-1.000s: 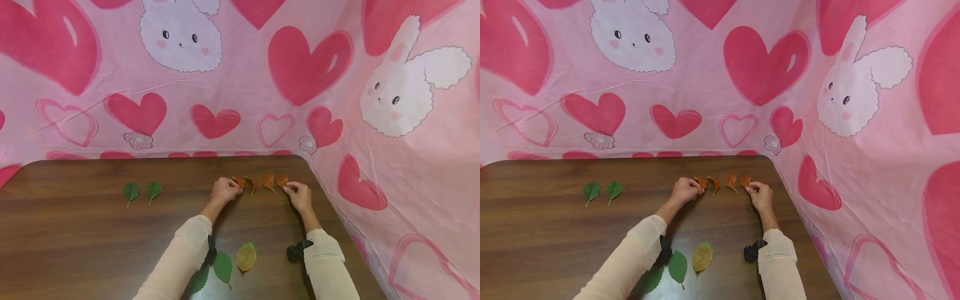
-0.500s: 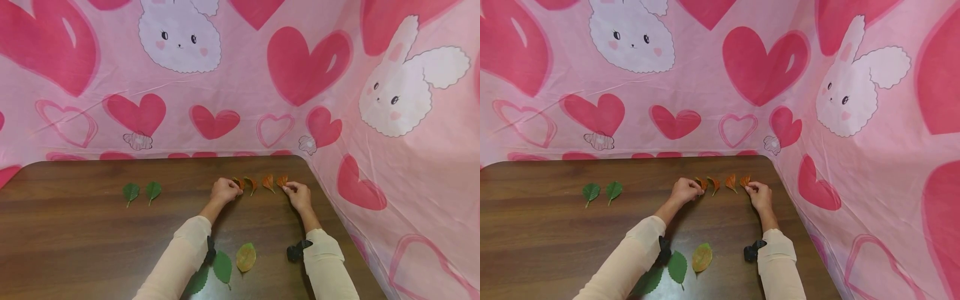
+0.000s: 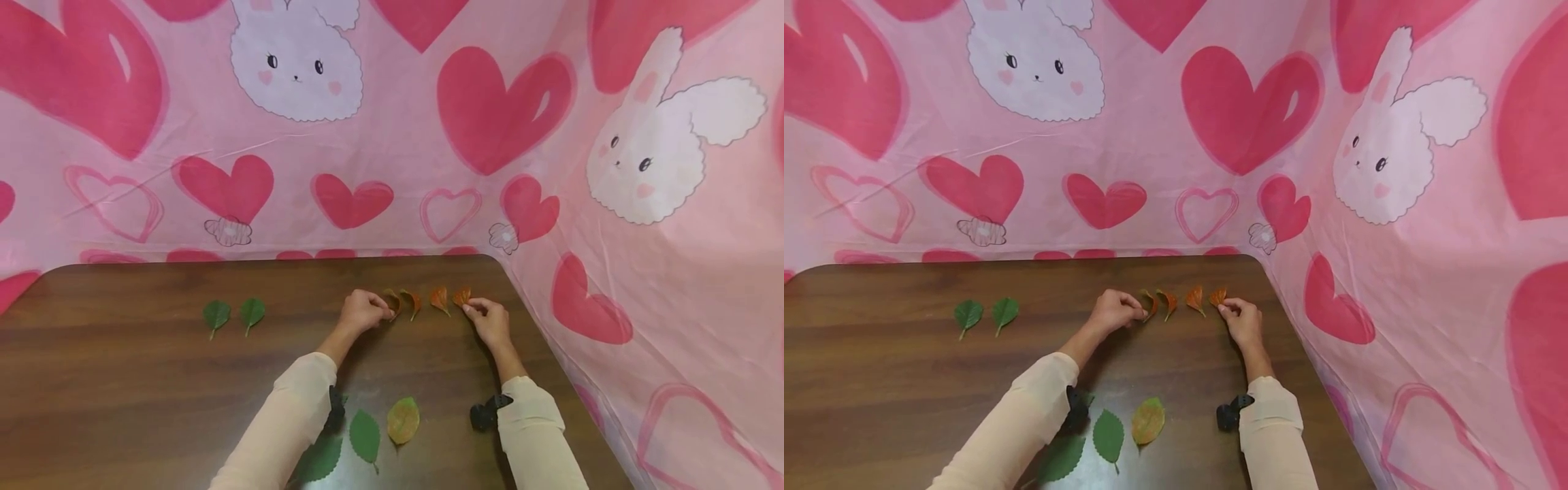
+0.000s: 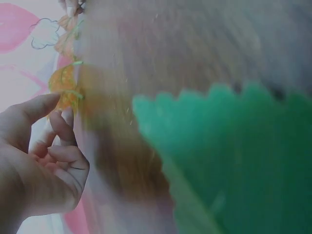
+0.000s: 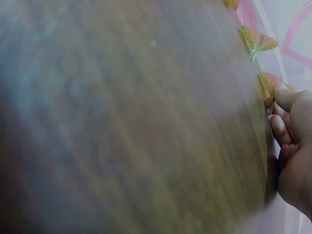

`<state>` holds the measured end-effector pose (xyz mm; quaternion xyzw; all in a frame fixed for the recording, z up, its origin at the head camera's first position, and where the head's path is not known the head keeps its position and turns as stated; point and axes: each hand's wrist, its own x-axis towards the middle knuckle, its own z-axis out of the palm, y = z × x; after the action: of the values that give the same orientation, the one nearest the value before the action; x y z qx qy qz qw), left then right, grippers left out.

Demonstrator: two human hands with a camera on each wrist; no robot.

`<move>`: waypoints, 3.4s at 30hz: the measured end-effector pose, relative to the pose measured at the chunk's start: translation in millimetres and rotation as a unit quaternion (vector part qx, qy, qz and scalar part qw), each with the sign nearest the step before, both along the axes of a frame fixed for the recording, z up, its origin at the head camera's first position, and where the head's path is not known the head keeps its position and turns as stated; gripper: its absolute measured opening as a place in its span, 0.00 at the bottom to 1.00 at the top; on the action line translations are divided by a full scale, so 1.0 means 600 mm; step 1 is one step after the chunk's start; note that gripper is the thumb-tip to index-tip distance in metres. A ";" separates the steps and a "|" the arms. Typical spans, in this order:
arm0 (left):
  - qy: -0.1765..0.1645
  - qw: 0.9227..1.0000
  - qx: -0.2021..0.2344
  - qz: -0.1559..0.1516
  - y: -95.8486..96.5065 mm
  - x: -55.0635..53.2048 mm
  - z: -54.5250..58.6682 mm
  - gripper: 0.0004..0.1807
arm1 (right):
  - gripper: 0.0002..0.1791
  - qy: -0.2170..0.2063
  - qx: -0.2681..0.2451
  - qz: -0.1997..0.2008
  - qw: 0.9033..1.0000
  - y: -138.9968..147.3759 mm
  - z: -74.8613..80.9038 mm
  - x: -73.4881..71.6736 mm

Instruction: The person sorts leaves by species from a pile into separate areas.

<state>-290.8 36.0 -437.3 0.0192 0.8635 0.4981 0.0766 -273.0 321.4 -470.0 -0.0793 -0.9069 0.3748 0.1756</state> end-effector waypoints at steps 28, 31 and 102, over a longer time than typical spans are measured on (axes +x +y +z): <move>0.002 0.999 -0.047 -0.021 -0.069 0.017 0.004 0.09 | 0.14 -0.019 -0.020 0.009 1.000 0.002 0.002 0.005; 0.002 0.999 -0.049 -0.021 -0.072 0.019 0.004 0.09 | 0.15 -0.022 -0.017 0.010 1.000 0.002 0.003 0.006; 0.070 0.959 -0.230 -0.149 -0.223 0.187 0.048 0.09 | 0.09 -0.046 0.085 0.442 0.892 -0.142 0.097 0.196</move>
<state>-178.4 -97.9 -408.6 0.1642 0.9453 0.2663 0.0921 -155.3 235.9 -411.7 0.3276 -0.8839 0.3309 -0.0434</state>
